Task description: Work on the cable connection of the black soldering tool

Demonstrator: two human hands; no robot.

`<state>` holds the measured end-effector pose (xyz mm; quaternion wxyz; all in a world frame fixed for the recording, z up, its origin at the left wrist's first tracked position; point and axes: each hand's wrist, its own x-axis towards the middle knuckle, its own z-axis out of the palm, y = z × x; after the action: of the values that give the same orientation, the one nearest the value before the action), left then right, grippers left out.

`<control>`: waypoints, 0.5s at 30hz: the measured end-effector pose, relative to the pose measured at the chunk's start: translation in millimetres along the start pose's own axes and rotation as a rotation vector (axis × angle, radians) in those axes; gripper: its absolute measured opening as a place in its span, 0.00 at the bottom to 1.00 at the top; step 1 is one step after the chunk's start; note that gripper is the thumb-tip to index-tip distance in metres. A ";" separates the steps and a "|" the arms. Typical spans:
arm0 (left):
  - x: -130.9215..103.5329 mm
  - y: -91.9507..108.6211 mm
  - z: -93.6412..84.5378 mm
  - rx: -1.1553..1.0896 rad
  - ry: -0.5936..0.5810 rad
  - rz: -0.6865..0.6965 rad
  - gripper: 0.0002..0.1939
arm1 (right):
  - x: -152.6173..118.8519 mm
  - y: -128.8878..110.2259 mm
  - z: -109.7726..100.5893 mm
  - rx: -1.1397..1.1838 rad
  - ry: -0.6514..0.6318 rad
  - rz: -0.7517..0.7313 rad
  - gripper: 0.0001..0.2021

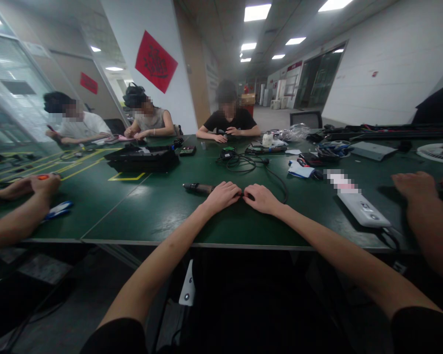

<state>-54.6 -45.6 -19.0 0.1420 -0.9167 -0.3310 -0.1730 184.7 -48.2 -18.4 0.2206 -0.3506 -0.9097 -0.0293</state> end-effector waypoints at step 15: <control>-3.6 0.0 -4.1 -0.033 0.005 0.001 0.09 | -0.4 0.5 0.1 -0.019 -0.005 0.007 0.07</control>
<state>-58.0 -49.2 -16.8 0.1279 -0.9187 -0.3271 -0.1804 185.2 -48.0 -18.7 0.2150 -0.3560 -0.9087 -0.0361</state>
